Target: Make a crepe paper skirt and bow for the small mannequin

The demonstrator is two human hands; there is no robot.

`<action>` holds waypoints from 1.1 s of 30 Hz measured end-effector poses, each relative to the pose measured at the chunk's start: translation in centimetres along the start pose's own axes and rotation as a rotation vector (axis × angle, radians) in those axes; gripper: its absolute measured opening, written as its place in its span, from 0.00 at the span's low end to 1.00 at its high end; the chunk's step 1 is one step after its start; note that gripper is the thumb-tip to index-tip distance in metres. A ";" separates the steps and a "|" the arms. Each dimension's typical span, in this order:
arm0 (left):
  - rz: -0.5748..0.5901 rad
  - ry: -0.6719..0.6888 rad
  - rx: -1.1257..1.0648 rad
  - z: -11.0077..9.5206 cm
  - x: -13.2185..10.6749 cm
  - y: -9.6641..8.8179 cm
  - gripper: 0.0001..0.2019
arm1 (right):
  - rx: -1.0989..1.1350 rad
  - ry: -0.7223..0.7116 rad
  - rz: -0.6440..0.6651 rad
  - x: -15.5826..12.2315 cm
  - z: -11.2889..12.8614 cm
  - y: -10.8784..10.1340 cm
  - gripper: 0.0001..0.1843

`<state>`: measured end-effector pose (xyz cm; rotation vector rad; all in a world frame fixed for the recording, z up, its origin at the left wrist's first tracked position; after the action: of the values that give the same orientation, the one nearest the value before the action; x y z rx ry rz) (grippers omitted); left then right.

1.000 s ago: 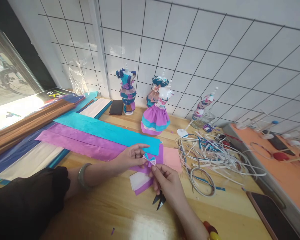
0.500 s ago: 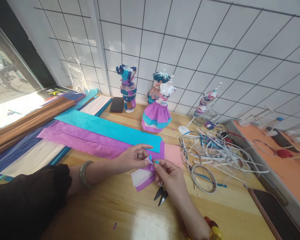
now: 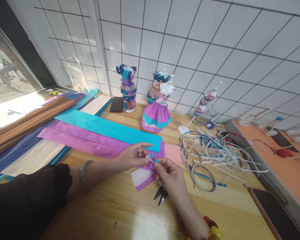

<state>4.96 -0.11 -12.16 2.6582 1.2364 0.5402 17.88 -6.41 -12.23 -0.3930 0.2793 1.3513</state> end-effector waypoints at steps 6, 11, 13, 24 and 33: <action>0.015 0.038 0.014 0.0 0.0 0.1 0.29 | 0.033 0.019 0.036 0.2 -0.4 0.2 0.19; 0.002 0.010 -0.004 0.2 0.1 -0.2 0.31 | 0.050 0.009 0.055 0.2 -0.5 0.0 0.19; -0.020 -0.020 -0.021 0.4 0.1 -0.4 0.31 | 0.046 0.010 0.053 0.1 -0.4 0.0 0.20; -0.021 -0.016 -0.011 0.4 0.0 -0.2 0.31 | 0.025 -0.007 0.030 -0.2 0.5 0.8 0.22; -0.008 0.017 0.006 0.1 0.0 0.0 0.30 | 0.021 -0.038 0.047 -0.3 0.4 1.1 0.21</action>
<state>5.04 -0.09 -12.28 2.6582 1.2551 0.5599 16.77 -6.32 -11.85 -0.3451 0.2724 1.3991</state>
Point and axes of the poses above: each hand's wrist, its own x-axis towards the middle knuckle, its own y-axis out of the palm, z = x × y, the point moved 6 cm from there along x, towards the middle knuckle, and after that the axes turned 15 degrees about y, right-handed, at the moved point
